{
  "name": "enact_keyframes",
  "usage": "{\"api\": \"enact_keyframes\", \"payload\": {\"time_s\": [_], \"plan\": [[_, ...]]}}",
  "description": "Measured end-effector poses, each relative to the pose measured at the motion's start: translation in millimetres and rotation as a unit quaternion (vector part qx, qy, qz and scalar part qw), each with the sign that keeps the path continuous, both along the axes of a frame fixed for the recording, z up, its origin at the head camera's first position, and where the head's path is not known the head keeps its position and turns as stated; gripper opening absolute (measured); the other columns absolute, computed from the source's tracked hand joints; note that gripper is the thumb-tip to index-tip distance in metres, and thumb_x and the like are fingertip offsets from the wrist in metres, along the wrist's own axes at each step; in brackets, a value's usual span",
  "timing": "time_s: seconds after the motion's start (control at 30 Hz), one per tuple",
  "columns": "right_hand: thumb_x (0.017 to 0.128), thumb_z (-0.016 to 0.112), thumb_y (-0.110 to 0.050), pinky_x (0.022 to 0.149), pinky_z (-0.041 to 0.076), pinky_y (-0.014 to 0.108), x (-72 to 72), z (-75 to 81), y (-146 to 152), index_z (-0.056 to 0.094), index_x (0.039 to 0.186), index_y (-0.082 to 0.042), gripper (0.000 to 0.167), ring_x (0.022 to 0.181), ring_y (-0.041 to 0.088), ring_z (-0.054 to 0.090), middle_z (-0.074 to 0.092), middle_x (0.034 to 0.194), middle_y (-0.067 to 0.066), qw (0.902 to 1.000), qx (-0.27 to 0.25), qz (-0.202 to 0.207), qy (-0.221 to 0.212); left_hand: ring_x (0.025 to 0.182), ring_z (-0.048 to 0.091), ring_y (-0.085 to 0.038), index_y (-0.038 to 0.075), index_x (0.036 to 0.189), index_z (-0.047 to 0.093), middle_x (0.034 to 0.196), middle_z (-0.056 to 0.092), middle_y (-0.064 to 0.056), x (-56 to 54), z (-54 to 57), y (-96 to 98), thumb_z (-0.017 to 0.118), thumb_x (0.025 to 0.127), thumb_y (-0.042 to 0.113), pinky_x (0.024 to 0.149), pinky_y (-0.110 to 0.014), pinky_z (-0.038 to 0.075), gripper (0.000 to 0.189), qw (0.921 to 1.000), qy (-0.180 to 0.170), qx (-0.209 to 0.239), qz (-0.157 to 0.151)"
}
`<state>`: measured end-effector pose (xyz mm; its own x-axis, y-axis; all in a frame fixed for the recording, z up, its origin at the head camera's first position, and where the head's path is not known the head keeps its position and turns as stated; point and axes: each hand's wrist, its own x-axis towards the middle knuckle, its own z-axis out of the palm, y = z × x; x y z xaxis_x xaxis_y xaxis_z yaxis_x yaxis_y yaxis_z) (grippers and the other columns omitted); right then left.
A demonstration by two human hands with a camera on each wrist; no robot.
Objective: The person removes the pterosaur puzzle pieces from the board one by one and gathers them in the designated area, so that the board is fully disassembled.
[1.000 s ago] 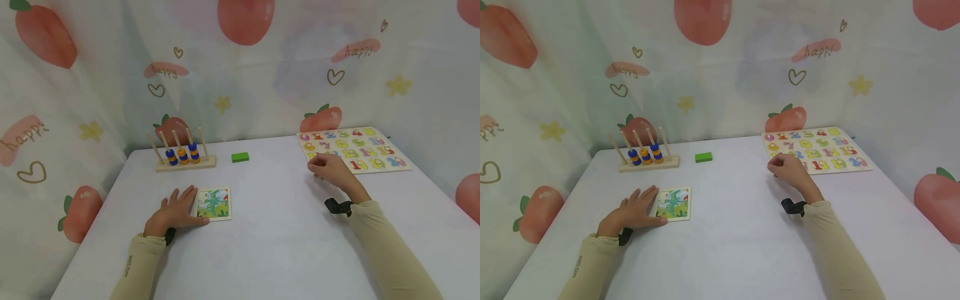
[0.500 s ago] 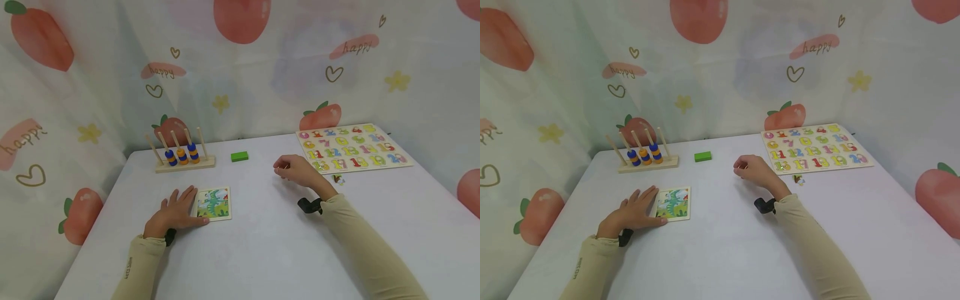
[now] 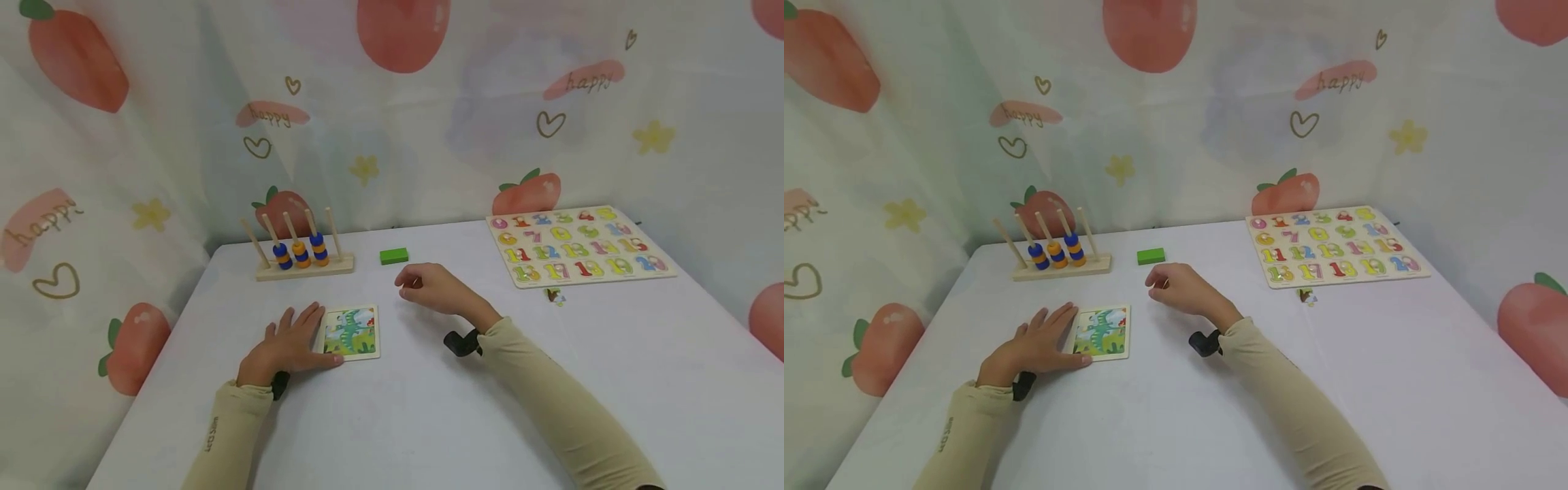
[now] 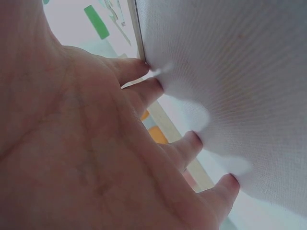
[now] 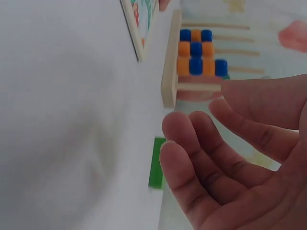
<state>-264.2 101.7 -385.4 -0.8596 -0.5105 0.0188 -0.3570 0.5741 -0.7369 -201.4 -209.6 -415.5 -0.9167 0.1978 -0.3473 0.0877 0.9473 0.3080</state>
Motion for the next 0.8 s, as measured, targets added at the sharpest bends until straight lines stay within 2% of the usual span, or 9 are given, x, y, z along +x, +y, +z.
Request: {"api": "enact_keyframes", "payload": {"time_s": [0.37,0.67,0.8], "plan": [[0.103,0.067,-0.006,0.085,0.057,0.034,-2.5,1.1,-40,0.071,0.126,0.002,0.025,0.098,0.021,0.066,0.072,0.107,0.006,0.9973,0.004,0.07,0.021,0.159,0.006,-0.054,0.008,0.171,0.024,0.177,0.017,-0.015,-1.7,1.6,2.5,0.08,0.084,0.07,0.12,-0.078,0.007,0.121,0.9999,-0.001,-0.011,0.007],[0.103,0.066,-0.003,0.096,0.057,0.036,-0.9,0.6,-63,0.069,0.131,0.003,0.029,0.109,0.026,0.067,0.069,0.126,0.019,0.9935,0.022,0.112,0.005,0.159,0.005,-0.054,0.008,0.171,0.024,0.178,0.017,-0.014,-2.4,1.5,2.4,0.08,0.084,0.07,0.12,-0.079,0.007,0.121,0.9999,-0.003,-0.013,0.007],[0.103,0.065,-0.001,0.097,0.057,0.035,-1.5,-2.8,-71,0.069,0.132,0.002,0.03,0.11,0.028,0.067,0.067,0.128,0.019,0.9915,0.038,0.125,-0.002,0.159,0.006,-0.054,0.008,0.171,0.024,0.178,0.017,-0.014,-3.1,-0.1,1.2,0.079,0.084,0.07,0.12,-0.079,0.007,0.12,0.9999,-0.001,-0.013,0.003]]}}
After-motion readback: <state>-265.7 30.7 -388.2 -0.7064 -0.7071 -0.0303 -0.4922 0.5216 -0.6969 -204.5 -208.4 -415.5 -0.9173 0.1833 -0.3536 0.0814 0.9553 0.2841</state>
